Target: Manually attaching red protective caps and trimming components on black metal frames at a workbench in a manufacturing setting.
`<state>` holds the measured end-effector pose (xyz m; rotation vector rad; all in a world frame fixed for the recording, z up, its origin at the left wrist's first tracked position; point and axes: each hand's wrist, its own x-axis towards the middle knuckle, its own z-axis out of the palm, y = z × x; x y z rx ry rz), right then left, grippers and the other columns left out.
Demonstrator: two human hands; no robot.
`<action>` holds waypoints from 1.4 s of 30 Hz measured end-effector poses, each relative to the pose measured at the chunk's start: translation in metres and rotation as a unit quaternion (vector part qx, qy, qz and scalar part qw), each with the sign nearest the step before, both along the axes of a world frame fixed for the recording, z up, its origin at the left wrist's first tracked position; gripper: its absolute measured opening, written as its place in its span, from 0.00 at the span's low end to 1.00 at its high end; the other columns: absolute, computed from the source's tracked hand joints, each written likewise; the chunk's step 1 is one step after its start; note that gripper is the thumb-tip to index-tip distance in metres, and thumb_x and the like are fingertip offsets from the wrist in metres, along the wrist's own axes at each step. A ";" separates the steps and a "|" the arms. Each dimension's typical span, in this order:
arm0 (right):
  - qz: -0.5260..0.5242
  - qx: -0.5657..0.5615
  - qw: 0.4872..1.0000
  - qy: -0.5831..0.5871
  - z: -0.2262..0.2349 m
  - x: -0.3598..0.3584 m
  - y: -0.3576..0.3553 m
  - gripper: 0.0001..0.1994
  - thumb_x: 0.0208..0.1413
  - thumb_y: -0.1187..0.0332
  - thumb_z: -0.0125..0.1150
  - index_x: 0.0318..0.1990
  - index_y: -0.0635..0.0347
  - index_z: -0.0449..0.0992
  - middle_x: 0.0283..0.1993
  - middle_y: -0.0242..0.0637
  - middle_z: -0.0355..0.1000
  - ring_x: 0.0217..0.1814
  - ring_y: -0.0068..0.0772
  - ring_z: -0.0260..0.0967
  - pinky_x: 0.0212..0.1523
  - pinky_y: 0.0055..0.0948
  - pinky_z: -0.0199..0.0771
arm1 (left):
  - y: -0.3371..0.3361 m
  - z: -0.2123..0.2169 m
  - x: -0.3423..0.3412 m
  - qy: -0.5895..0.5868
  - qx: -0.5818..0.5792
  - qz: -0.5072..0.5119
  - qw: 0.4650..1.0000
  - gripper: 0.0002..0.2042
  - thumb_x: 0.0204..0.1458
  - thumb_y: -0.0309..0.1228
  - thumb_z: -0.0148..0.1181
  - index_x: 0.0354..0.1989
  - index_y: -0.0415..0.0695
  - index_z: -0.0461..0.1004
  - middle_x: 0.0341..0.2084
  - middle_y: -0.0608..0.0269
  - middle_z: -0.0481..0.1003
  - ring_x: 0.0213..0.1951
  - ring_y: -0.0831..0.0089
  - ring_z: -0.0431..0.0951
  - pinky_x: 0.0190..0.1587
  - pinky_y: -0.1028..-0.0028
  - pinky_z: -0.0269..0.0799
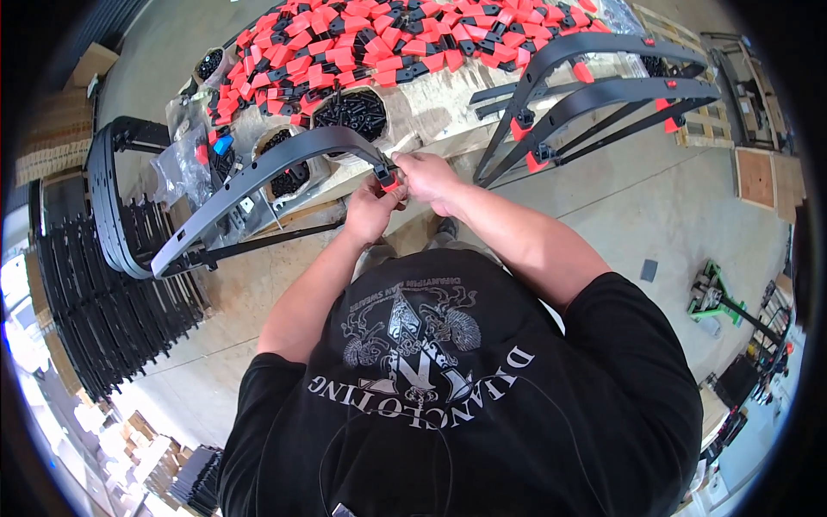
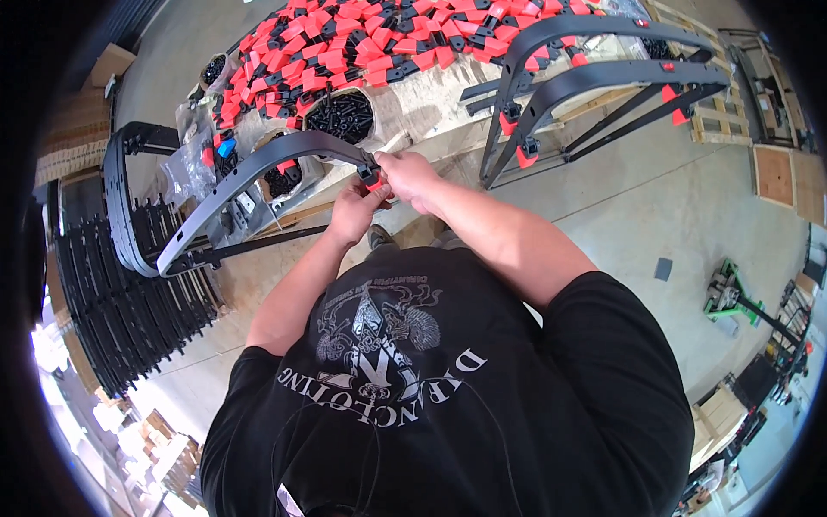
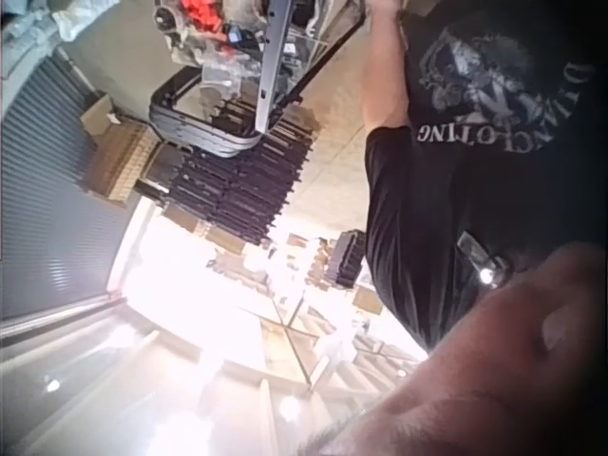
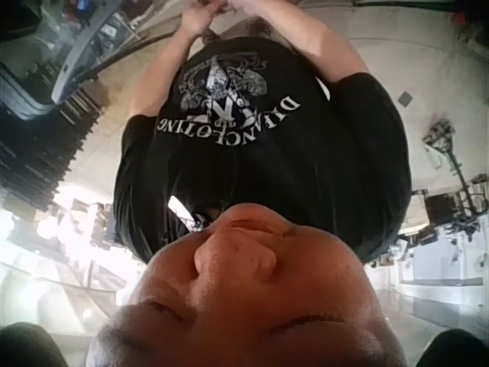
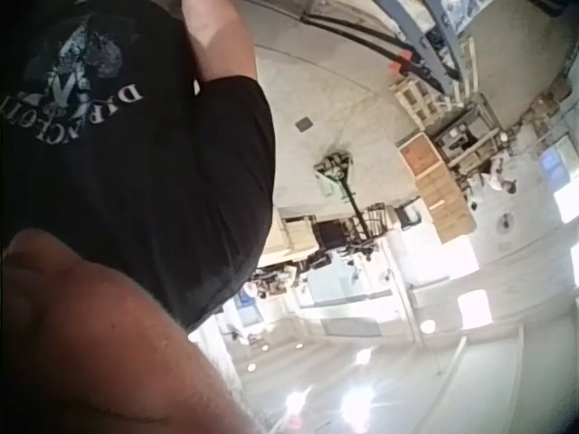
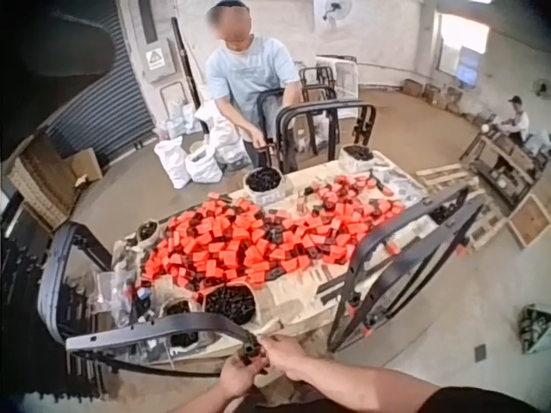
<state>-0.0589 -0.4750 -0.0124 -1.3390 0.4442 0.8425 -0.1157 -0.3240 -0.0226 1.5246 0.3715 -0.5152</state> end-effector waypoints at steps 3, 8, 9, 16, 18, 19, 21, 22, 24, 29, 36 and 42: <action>-0.037 -0.090 0.987 -0.125 -0.011 0.001 -0.012 0.20 0.65 0.52 0.58 0.34 0.64 0.76 0.26 0.30 0.69 0.26 0.24 0.62 0.28 0.31 0.63 | 0.000 -0.006 -0.003 0.004 0.005 0.016 1.000 0.11 0.62 0.27 0.61 0.49 0.37 0.70 0.41 0.58 0.77 0.42 0.68 0.80 0.43 0.68 0.80; -0.092 -0.019 0.994 -0.051 -0.058 -0.010 -0.065 0.20 0.64 0.51 0.59 0.37 0.62 0.76 0.25 0.26 0.66 0.20 0.19 0.55 0.20 0.29 0.53 | -0.010 0.005 0.005 0.041 0.010 0.030 0.999 0.10 0.60 0.25 0.61 0.47 0.35 0.71 0.39 0.57 0.77 0.39 0.68 0.80 0.39 0.70 0.81; -0.045 -0.045 0.998 -0.022 -0.060 -0.016 -0.077 0.21 0.64 0.51 0.58 0.38 0.63 0.77 0.25 0.30 0.69 0.23 0.24 0.60 0.25 0.31 0.60 | -0.009 0.004 0.003 0.046 0.020 0.023 0.998 0.10 0.60 0.25 0.61 0.47 0.35 0.71 0.39 0.57 0.77 0.39 0.68 0.80 0.39 0.70 0.81; -0.075 0.028 0.984 0.157 -0.119 -0.088 -0.137 0.18 0.64 0.52 0.57 0.32 0.57 0.72 0.17 0.26 0.58 0.15 0.24 0.51 0.17 0.33 0.47 | -0.027 0.003 0.009 0.011 0.099 0.031 0.994 0.09 0.58 0.27 0.62 0.44 0.37 0.72 0.30 0.61 0.77 0.28 0.75 0.76 0.30 0.74 0.72; -0.085 0.030 0.979 0.182 -0.125 -0.100 -0.137 0.17 0.64 0.53 0.57 0.30 0.55 0.70 0.16 0.25 0.55 0.15 0.23 0.48 0.17 0.32 0.44 | -0.037 0.000 0.012 0.017 0.198 0.039 0.979 0.06 0.58 0.27 0.61 0.36 0.39 0.72 0.22 0.64 0.75 0.23 0.77 0.73 0.28 0.74 0.69; -0.094 0.024 0.974 0.205 -0.125 -0.105 -0.137 0.16 0.64 0.54 0.56 0.29 0.53 0.68 0.16 0.24 0.53 0.14 0.22 0.46 0.16 0.31 0.41 | -0.040 -0.005 0.012 0.017 0.204 0.037 0.978 0.06 0.58 0.27 0.61 0.36 0.39 0.72 0.22 0.64 0.75 0.23 0.77 0.73 0.28 0.74 0.69; -0.095 0.045 0.970 0.221 -0.129 -0.113 -0.136 0.16 0.65 0.54 0.56 0.30 0.53 0.68 0.16 0.24 0.53 0.14 0.22 0.46 0.16 0.30 0.42 | -0.045 -0.012 0.012 0.004 0.236 0.099 0.967 0.06 0.57 0.29 0.61 0.31 0.41 0.73 0.19 0.65 0.74 0.18 0.77 0.71 0.22 0.75 0.65; -0.094 0.061 0.965 0.236 -0.131 -0.117 -0.136 0.15 0.65 0.54 0.55 0.30 0.52 0.68 0.16 0.24 0.53 0.13 0.21 0.46 0.16 0.29 0.42 | -0.047 -0.013 0.013 0.004 0.239 0.096 0.966 0.06 0.57 0.29 0.61 0.31 0.41 0.73 0.19 0.65 0.74 0.18 0.77 0.71 0.22 0.75 0.65; -0.104 0.070 0.963 0.238 -0.135 -0.123 -0.136 0.16 0.66 0.54 0.55 0.30 0.52 0.68 0.16 0.24 0.52 0.13 0.21 0.46 0.16 0.29 0.42 | -0.050 -0.012 0.015 0.025 0.260 0.129 0.956 0.08 0.56 0.28 0.62 0.27 0.41 0.72 0.18 0.65 0.73 0.17 0.77 0.70 0.21 0.75 0.65; -0.116 0.067 0.962 0.237 -0.136 -0.126 -0.138 0.17 0.67 0.53 0.54 0.31 0.53 0.68 0.15 0.24 0.53 0.12 0.21 0.46 0.15 0.29 0.42 | -0.052 -0.006 0.021 0.028 0.268 0.130 0.954 0.09 0.55 0.28 0.62 0.25 0.42 0.69 0.16 0.65 0.71 0.16 0.76 0.70 0.20 0.71 0.66; -0.059 -0.070 0.991 0.093 -0.126 -0.102 -0.122 0.21 0.64 0.50 0.56 0.40 0.63 0.78 0.30 0.37 0.72 0.28 0.34 0.68 0.30 0.36 0.69 | -0.046 -0.006 0.020 0.027 0.261 0.105 0.959 0.11 0.55 0.29 0.65 0.27 0.41 0.68 0.15 0.64 0.72 0.16 0.75 0.72 0.20 0.69 0.68; -0.039 -0.076 0.980 -0.181 -0.062 -0.030 -0.055 0.25 0.63 0.49 0.56 0.48 0.67 0.80 0.43 0.54 0.79 0.44 0.47 0.77 0.47 0.41 0.74 | -0.019 0.003 0.021 0.021 0.194 -0.050 0.980 0.12 0.54 0.30 0.66 0.36 0.37 0.69 0.20 0.60 0.77 0.18 0.75 0.75 0.22 0.71 0.71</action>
